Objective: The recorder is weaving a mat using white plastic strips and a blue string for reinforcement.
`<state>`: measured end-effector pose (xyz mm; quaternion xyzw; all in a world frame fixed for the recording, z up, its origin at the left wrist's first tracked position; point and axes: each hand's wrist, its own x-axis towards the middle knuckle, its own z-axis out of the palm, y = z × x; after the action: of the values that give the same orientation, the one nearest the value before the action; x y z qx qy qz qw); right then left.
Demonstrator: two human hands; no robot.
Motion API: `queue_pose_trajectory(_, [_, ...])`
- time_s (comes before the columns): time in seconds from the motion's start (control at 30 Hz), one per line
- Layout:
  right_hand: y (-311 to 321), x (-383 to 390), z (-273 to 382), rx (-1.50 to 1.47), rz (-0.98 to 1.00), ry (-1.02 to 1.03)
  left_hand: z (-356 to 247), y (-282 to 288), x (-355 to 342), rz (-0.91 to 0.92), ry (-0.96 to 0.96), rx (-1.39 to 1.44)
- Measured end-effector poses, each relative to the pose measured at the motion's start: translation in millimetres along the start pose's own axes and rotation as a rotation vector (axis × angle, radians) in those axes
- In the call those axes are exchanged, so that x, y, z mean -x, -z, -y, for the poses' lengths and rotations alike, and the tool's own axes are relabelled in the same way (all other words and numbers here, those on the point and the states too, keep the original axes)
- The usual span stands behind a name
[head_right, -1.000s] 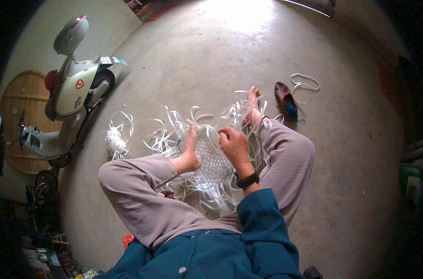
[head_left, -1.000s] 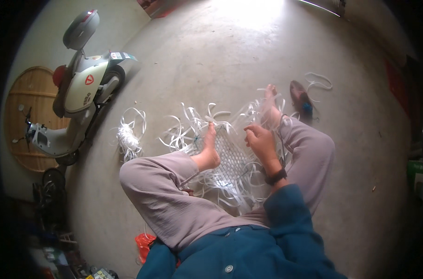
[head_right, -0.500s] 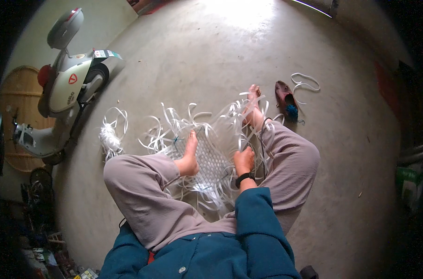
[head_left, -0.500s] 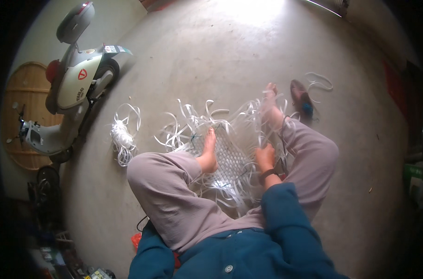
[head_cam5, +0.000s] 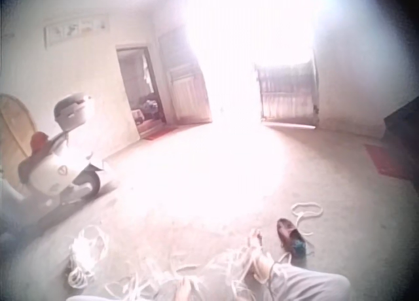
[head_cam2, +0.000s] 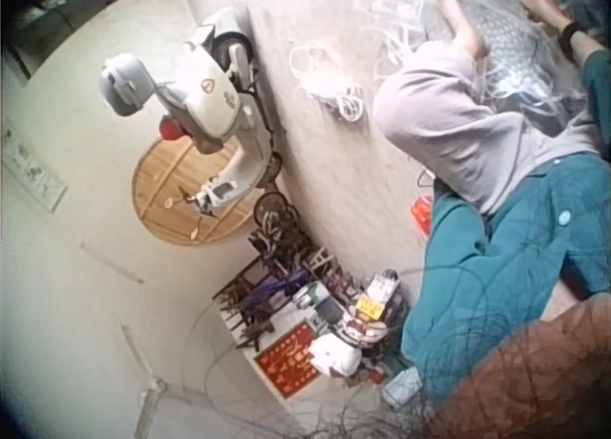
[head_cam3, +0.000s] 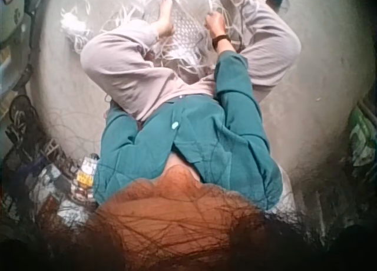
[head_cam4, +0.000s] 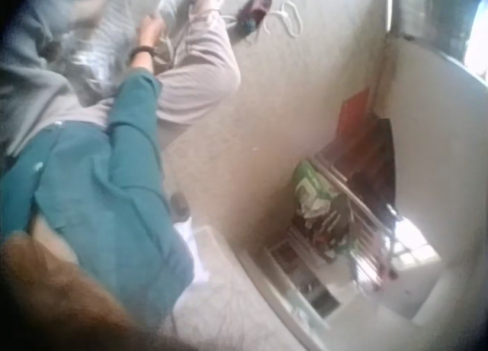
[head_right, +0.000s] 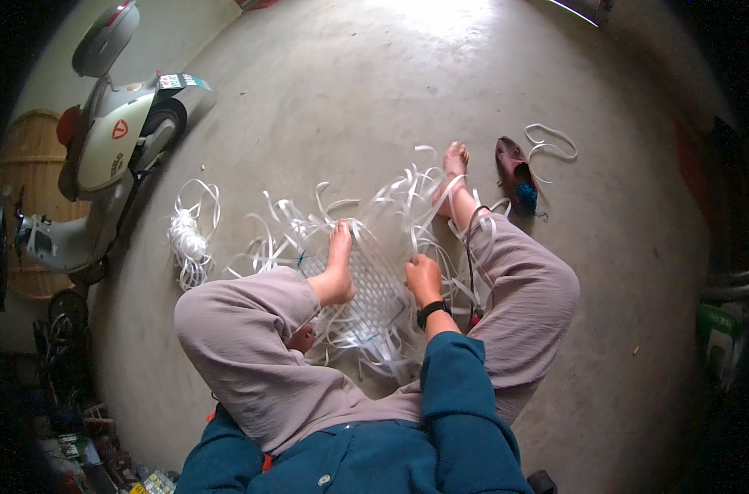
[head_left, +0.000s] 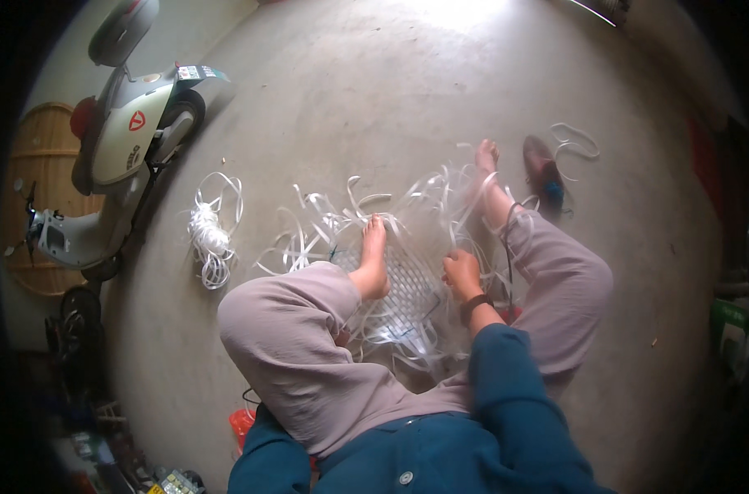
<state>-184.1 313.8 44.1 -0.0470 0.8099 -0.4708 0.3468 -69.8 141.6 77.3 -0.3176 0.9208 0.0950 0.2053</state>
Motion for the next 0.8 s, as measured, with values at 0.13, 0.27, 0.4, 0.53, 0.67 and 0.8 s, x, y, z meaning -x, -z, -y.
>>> queue_pose_trajectory(0.13, [-6.1,-8.1,20.8,0.012,0.091,0.131,37.5,-29.2,56.3,0.074,-0.012,0.008])
queue_pose_trajectory(0.27, [-38.5,-7.0,66.4,-0.019,0.157,0.252,137.0,-96.8,186.2,0.368,0.145,0.588])
queue_pose_trajectory(0.4, [-29.0,-22.0,78.3,0.012,0.158,0.296,95.8,-101.9,172.9,0.33,0.101,0.69])
queue_pose_trajectory(0.53, [-43.9,-29.4,97.1,0.025,0.189,0.36,79.7,-81.8,179.1,0.518,0.279,1.175])
queue_pose_trajectory(0.67, [-47.0,-45.6,95.6,0.091,0.209,0.408,69.0,-73.7,177.2,0.57,0.209,1.362])
queue_pose_trajectory(0.8, [-39.7,-61.3,78.1,0.205,0.169,0.473,68.3,-80.1,172.4,0.576,0.202,1.369])
